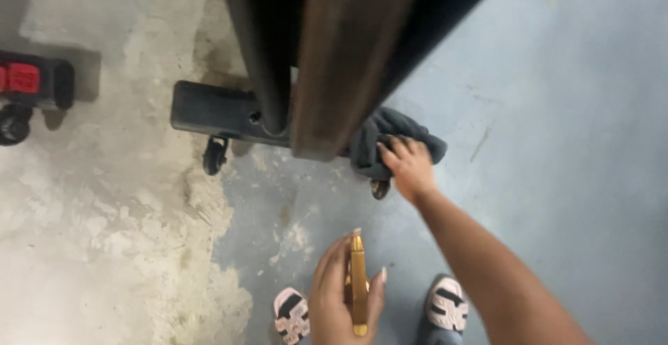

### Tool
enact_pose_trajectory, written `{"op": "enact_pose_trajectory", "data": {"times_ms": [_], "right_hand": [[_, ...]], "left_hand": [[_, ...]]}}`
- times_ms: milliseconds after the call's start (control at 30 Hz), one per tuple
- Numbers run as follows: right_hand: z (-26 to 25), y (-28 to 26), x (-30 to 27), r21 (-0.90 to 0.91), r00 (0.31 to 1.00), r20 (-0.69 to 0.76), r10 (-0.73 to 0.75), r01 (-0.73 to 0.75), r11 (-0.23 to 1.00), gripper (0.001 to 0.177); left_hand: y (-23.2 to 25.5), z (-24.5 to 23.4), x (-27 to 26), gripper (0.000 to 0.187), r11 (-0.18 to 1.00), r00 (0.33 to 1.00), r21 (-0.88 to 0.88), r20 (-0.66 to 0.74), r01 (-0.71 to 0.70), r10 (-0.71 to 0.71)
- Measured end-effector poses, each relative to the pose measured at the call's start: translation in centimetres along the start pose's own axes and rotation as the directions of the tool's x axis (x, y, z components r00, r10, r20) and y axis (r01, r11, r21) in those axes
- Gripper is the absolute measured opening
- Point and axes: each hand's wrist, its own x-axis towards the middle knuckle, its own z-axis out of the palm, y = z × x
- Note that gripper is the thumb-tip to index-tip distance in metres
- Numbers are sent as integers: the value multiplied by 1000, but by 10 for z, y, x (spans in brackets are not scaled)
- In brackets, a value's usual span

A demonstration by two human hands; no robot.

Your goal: Cleaning a stationary exercise bike using a spray bottle and a cloth.

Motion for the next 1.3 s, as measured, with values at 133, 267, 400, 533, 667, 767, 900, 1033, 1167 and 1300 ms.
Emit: {"op": "enact_pose_trajectory", "data": {"times_ms": [133,267,400,533,667,767,900,1033,1167,1300], "right_hand": [[-26,59,-42,-128,969,133,210,-193,973,52],[-52,61,-27,-43,864,97,494,-493,869,51],[-22,42,1,264,900,9,435,-422,867,72],[-6,-27,1,88,937,113,332,-342,936,77],[-2,-39,-38,221,977,127,170,-195,956,62],[-18,-29,-45,396,981,132,140,-182,900,54],[-56,-15,-12,583,758,293,583,-625,519,38],[-36,26,22,399,932,-152,330,-248,883,41],[-25,-13,26,109,969,-56,241,-234,966,55],[-17,-29,13,29,991,54,123,-125,992,63]], "left_hand": [[16,7,0,66,984,985,77,55,159,-164],[1,17,-10,61,997,997,48,43,63,-65],[-1,21,-15,60,994,1000,112,31,-1,-2],[1,27,-15,59,988,999,151,46,-23,16],[15,31,-12,63,994,995,53,45,92,-94],[10,34,-18,57,997,998,41,11,-67,67],[17,29,-16,60,997,997,10,38,71,-72],[14,24,-14,59,997,1000,77,23,-17,15],[14,21,-6,57,990,995,99,9,-98,98],[24,20,3,60,992,999,121,16,-31,29]]}}
